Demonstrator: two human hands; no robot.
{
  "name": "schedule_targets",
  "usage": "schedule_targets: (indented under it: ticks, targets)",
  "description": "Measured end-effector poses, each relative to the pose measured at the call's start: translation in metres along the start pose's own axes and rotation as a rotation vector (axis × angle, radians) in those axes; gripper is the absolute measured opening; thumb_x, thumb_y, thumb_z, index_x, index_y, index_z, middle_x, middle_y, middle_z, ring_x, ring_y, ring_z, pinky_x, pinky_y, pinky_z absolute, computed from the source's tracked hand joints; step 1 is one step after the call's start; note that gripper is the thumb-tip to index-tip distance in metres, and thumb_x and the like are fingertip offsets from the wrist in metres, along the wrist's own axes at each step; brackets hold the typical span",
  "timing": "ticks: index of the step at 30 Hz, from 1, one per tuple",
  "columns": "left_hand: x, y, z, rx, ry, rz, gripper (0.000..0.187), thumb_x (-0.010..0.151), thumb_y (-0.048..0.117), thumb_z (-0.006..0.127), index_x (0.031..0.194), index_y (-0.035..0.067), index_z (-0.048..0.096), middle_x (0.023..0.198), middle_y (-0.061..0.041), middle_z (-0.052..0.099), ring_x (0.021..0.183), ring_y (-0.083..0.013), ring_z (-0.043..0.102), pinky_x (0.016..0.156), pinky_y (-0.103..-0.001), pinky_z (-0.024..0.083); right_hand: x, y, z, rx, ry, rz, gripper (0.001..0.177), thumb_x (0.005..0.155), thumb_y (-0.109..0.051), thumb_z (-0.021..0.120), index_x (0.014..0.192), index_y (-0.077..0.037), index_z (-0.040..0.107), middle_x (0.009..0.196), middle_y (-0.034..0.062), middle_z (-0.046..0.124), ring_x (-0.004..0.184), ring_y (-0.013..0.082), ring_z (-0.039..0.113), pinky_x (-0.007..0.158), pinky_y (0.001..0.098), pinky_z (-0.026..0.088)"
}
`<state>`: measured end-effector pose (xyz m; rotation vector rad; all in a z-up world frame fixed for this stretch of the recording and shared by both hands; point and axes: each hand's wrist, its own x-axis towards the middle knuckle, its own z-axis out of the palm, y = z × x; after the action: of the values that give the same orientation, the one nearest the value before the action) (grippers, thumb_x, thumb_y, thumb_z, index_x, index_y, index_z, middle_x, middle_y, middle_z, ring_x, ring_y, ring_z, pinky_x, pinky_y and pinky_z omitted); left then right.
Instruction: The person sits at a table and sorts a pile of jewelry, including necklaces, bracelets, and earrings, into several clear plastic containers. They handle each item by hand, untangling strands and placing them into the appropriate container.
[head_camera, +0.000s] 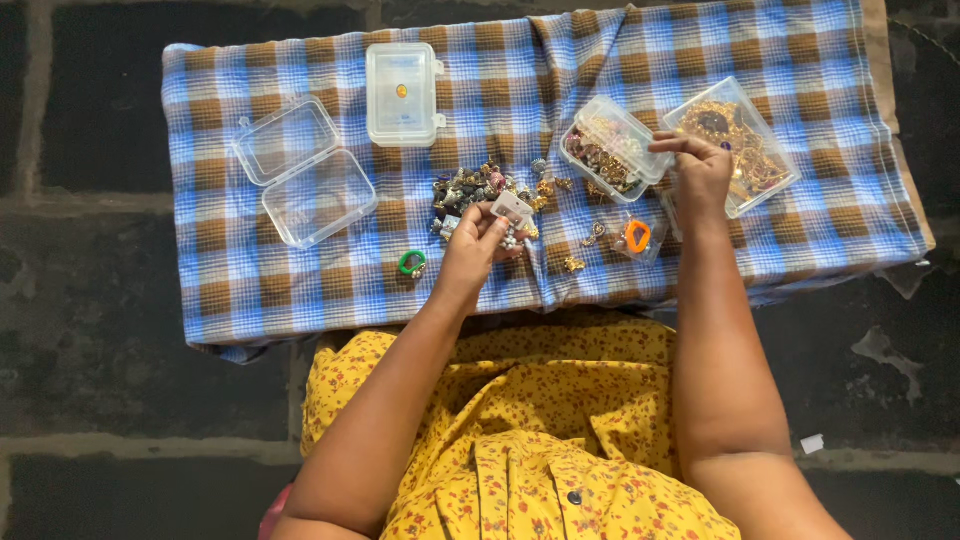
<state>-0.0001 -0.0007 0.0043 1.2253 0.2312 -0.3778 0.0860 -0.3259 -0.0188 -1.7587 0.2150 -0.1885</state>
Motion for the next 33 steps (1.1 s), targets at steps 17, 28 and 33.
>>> schedule_targets:
  ticks: [17,28,33]
  targets:
    - [-0.02,0.002,0.003,1.335,0.152,0.265,0.052,0.092,0.009,0.067,0.14,0.003,0.051,0.138,-0.015,0.055,0.131,-0.032,0.05,0.116,-0.043,0.041,-0.021,-0.045,0.04,-0.866,-0.277,0.122,0.119,0.059,-0.033,0.099,0.159,-0.04,0.034,0.166,0.0164,0.024,0.153,0.0389,0.023,0.122,0.0572,0.029]
    - [-0.008,0.022,-0.006,0.702,0.107,0.234,0.079,0.094,0.037,0.075,0.16,0.017,0.036,0.163,-0.016,0.035,0.147,-0.0337,0.043,0.118,-0.047,0.042,-0.028,-0.076,0.035,-0.175,-0.407,0.311,0.105,0.055,-0.029,0.092,0.153,-0.027,0.054,0.15,0.01,0.055,0.136,0.0347,0.054,0.114,0.0472,0.045]
    - [-0.006,0.036,-0.005,0.147,-0.124,0.198,0.104,0.082,0.04,0.081,0.162,0.025,0.015,0.168,-0.012,0.02,0.148,-0.0338,0.038,0.115,-0.05,0.044,-0.046,-0.098,0.044,-0.072,-0.679,0.276,0.108,0.05,-0.041,0.091,0.151,-0.025,0.054,0.141,0.0114,0.063,0.127,0.0333,0.06,0.106,0.0457,0.053]
